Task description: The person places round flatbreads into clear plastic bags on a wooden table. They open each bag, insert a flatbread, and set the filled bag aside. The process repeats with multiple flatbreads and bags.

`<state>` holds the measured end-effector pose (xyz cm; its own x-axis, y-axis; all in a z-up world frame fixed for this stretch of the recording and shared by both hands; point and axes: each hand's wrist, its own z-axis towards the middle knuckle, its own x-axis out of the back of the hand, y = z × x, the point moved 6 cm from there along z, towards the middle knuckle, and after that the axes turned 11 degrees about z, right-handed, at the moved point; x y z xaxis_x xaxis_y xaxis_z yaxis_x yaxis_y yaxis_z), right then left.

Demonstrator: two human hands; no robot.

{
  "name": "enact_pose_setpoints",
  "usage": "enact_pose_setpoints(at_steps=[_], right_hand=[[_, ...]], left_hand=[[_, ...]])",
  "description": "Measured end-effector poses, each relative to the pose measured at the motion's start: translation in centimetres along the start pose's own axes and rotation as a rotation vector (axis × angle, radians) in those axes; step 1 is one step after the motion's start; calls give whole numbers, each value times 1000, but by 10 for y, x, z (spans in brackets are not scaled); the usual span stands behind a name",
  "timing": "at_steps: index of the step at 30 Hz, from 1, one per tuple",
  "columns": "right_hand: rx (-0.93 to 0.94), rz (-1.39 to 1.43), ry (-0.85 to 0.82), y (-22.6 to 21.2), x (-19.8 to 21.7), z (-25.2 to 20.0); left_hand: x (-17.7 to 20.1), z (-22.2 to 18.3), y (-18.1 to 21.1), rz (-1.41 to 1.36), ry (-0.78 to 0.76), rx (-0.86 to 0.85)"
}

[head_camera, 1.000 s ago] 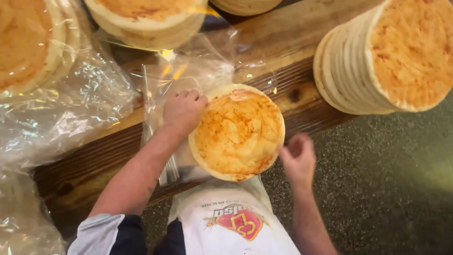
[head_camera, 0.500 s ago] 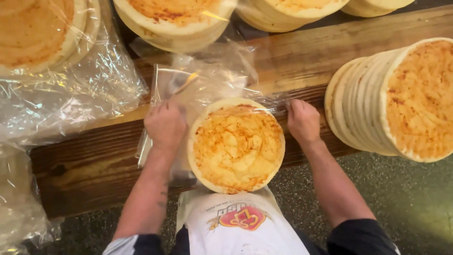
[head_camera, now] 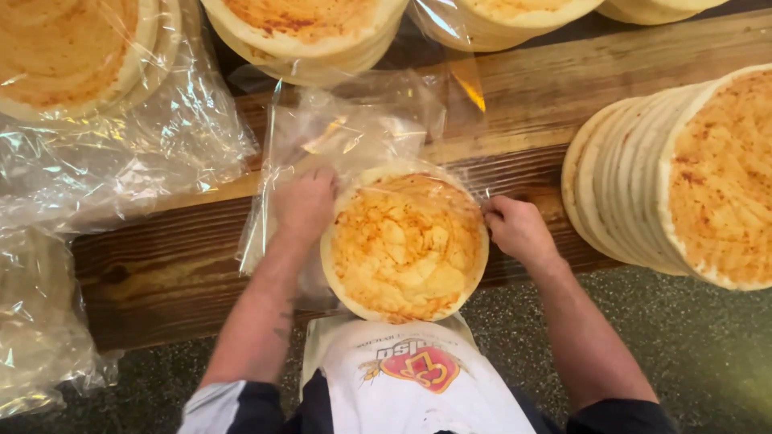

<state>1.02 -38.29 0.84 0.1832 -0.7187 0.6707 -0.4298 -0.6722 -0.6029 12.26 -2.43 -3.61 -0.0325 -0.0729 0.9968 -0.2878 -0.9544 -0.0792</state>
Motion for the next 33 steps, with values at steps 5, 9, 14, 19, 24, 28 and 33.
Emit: enact_pose_setpoints(at_steps=[5, 9, 14, 19, 24, 28, 33], right_hand=[[-57, 24, -61, -4, 0, -15], [-48, -18, -122, -16, 1, -39], [-334, 704, -88, 3, -10, -53], [-253, 1371, -27, 35, -47, -49], [-385, 1540, -122, -3, -53, -71], [-375, 981, -36, 25, -45, -75], [-304, 684, -126, 15, -42, -89]], left_hand=[[-6, -12, -7, 71, 12, -286], [1, -11, -12, 38, -30, -324], [83, -9, -15, -618, -432, -14], [43, -16, -19, -1480, -563, 272], [37, -17, -14, -1528, -709, 300], [52, -10, -23, -605, -616, 2], [74, -13, -11, -178, -413, -225]])
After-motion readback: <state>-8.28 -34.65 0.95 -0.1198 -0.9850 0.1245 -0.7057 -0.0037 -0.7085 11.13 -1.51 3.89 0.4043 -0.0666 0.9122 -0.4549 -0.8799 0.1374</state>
